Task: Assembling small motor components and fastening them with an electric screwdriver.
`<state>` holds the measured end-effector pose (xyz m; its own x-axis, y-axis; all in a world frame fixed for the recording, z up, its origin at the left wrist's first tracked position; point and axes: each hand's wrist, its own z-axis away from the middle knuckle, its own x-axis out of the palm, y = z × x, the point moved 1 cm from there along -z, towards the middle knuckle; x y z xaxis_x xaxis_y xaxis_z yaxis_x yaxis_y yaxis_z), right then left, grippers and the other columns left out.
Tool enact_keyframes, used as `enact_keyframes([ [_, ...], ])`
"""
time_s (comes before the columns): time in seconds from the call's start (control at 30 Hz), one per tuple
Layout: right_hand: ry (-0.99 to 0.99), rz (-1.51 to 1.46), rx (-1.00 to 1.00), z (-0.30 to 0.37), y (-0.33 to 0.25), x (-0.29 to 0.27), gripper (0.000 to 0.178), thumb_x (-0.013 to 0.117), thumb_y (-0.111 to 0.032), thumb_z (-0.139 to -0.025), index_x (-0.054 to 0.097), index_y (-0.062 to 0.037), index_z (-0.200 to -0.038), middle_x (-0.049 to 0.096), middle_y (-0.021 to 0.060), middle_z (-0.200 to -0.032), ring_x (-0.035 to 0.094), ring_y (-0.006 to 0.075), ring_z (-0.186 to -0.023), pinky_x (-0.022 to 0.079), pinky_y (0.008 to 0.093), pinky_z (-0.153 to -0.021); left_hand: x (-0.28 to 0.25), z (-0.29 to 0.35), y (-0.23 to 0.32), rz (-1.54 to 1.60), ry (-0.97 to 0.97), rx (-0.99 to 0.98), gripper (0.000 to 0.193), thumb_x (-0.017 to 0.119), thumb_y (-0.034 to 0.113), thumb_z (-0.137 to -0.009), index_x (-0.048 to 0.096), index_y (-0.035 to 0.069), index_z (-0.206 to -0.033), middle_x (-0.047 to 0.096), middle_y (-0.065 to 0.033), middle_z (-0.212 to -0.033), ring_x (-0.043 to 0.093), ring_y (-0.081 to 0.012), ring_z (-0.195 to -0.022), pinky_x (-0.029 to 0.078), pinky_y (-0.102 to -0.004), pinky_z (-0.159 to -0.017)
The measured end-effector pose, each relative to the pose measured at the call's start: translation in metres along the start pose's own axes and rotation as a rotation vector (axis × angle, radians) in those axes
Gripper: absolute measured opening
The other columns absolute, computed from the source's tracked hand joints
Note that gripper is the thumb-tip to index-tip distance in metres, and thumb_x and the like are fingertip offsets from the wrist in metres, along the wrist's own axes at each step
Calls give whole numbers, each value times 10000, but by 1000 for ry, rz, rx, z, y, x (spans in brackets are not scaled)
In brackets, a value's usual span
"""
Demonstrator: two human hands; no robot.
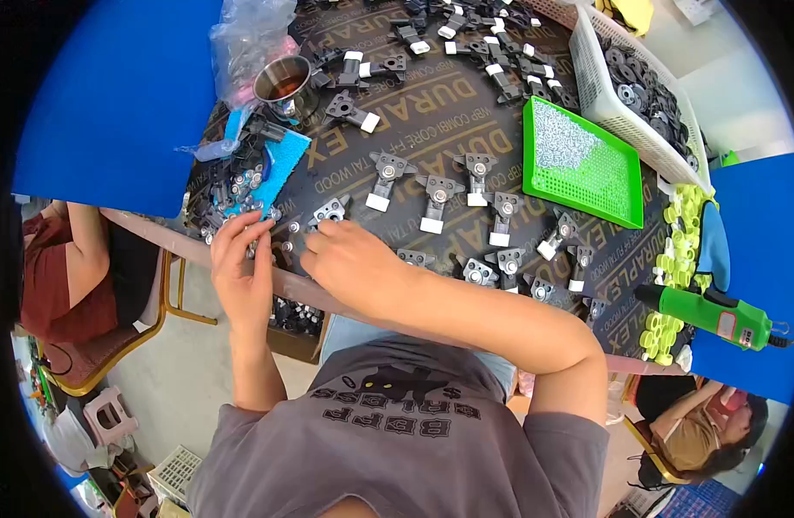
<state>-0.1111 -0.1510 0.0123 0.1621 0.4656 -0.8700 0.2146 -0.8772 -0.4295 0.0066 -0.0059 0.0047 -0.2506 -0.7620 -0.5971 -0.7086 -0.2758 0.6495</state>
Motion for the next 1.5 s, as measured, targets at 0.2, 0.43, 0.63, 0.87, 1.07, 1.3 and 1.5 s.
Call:
enact_keyframes([
  [0.2, 76, -92, 94, 4, -6, -13, 77, 618, -91, -794, 573, -47, -839, 556, 97, -862, 552, 289, -885, 462, 382, -779, -3, 1, 4, -10, 13, 7, 201, 661, -22, -819, 707, 72, -992, 642, -61, -1102, 559, -275, -1096, 433, -391, -969],
  [0.43, 235, -457, 459, -2, 30, -38, 173, 709, 14, -770, 649, -9, -931, 660, 118, -796, 663, 244, -704, 527, 345, -640, 22, 7, 28, -24, -170, 6, 776, 863, 232, -642, 518, 58, -1315, 555, -148, -1226, 448, -364, -1226, 342, -477, -1049],
  [0.63, 258, -287, 348, -7, 39, -23, 95, 705, -41, -771, 703, -30, -865, 650, 110, -806, 641, 284, -774, 517, 376, -695, 45, 7, 39, -151, -179, 20, 833, 873, 268, -620, 487, 60, -1329, 545, -133, -1221, 453, -329, -1221, 317, -464, -1032],
  [0.87, 250, -30, 274, 4, 32, -21, 141, 674, -69, -780, 723, -34, -907, 620, 100, -871, 587, 298, -892, 495, 379, -796, 45, 6, 38, -91, -222, -33, 821, 868, 213, -603, 515, 89, -1333, 567, -112, -1248, 463, -311, -1233, 337, -454, -1044],
  [1.07, 283, -156, 194, 47, -23, -57, 337, 689, -132, -827, 644, -58, -1152, 590, 79, -944, 563, 271, -861, 494, 355, -751, 37, 4, 41, -94, -338, 61, 726, 810, 143, -663, 522, 65, -1325, 541, -70, -1377, 404, -327, -1323, 308, -453, -1090],
  [1.3, 210, -450, 181, 152, -24, -98, 295, 724, -199, -847, 689, -101, -1123, 637, 58, -842, 598, 259, -749, 510, 354, -656, 23, -16, 58, 40, -361, 60, 681, 805, 93, -704, 530, 56, -1326, 469, -126, -1440, 375, -349, -1361, 315, -445, -1111],
  [1.5, -96, -487, -29, 193, -19, -168, 438, 726, -233, -854, 620, -75, -1249, 636, 72, -1041, 605, 265, -900, 501, 359, -766, 56, -77, 120, 28, -401, 294, 499, 754, 100, -782, 590, 54, -1252, 525, -138, -1363, 454, -338, -1296, 368, -411, -1069],
])
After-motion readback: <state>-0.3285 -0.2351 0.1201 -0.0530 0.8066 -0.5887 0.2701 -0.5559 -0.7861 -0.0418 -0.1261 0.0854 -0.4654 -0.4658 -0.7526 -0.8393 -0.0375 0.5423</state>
